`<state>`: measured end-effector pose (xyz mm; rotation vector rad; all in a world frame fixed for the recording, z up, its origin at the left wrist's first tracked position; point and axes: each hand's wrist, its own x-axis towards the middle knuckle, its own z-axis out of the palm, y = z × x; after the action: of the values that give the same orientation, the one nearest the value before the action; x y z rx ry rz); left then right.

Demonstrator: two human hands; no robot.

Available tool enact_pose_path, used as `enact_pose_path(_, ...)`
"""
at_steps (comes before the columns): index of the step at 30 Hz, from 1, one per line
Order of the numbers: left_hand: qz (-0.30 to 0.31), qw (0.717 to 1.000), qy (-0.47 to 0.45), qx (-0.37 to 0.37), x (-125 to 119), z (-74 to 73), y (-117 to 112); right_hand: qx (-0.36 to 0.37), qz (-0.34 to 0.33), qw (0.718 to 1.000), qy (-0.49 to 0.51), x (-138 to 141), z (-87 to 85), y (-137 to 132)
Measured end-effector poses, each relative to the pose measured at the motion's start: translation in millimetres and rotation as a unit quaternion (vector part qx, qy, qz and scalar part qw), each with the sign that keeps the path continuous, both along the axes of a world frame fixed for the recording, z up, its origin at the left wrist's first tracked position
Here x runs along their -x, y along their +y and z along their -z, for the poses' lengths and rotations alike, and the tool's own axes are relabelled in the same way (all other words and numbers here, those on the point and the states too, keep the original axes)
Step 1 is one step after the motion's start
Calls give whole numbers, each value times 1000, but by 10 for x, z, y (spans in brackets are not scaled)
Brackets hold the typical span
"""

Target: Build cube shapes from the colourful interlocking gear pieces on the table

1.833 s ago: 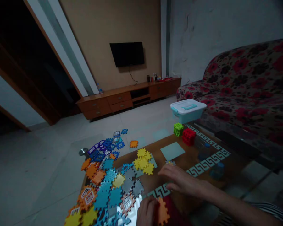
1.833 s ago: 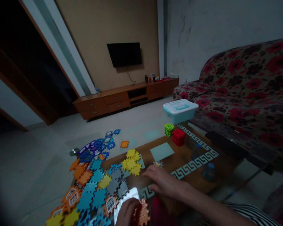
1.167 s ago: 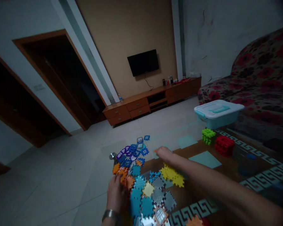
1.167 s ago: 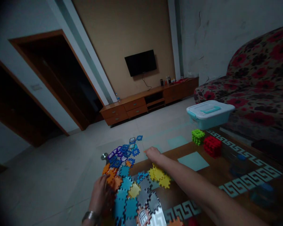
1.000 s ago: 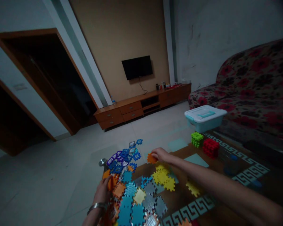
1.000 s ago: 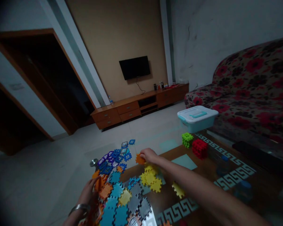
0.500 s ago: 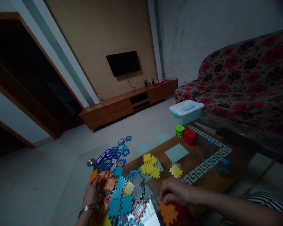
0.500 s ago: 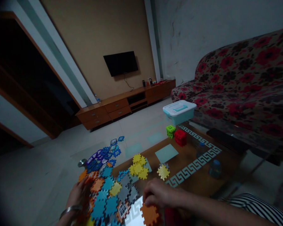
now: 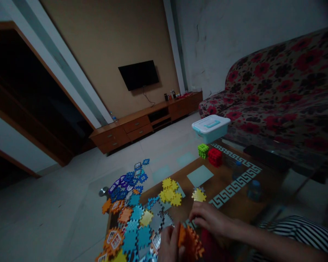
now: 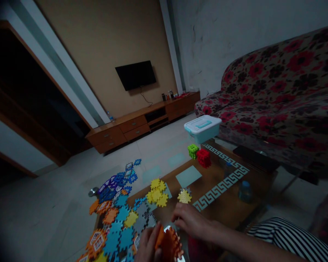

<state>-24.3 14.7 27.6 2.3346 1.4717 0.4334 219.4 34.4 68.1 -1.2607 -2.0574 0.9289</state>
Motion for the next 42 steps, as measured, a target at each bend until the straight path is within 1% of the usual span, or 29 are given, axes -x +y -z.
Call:
enact_pose_path(2,41,998,47,-31,-91,108,-36,-3,5,1000,5,-64,2,-46)
enact_pose_path(5,71,989,106,-73,-87,194,-8,9,13,1000,1,-118,2,-108)
enact_pose_path(7,93,985,111,-91,-44,230,24,22,19,1000,-4,-132,-3,-145)
enact_pose_path(9,113,984,93,-97,8,260,61,36,23,999,-4,-133,-13,-182)
enact_pose_path(11,135,985,74,-78,63,293,108,48,22,999,-2,-124,-22,-224)
enact_pose_path(14,156,986,50,-4,121,366,189,74,13,997,-13,-94,-3,-308)
enact_pose_path(15,147,988,46,23,128,398,210,82,10,996,-19,-80,13,-340)
enact_pose_path(17,110,991,40,67,117,461,229,91,5,995,-31,-44,48,-404)
enact_pose_path(20,68,993,30,95,53,503,181,100,19,992,-70,27,68,-478)
enact_pose_path(24,52,996,15,66,-55,422,26,113,37,987,-108,117,4,-510)
enact_pose_path(28,34,999,29,23,-132,323,-65,105,38,986,-120,148,-37,-514)
enact_pose_path(32,57,997,56,22,-210,274,-84,92,36,988,-118,137,-15,-520)
enact_pose_path(33,49,997,63,20,-234,263,-93,92,35,988,-118,132,-8,-521)
enact_pose_path(36,-5,997,76,4,-289,215,-124,83,29,990,-111,128,26,-526)
enact_pose_path(38,-9,997,81,14,-296,172,-133,70,28,992,-106,152,77,-537)
enact_pose_path(40,16,995,88,48,-287,136,-131,57,31,992,-112,205,154,-552)
enact_pose_path(42,31,991,102,78,-282,122,-128,50,35,988,-143,273,240,-566)
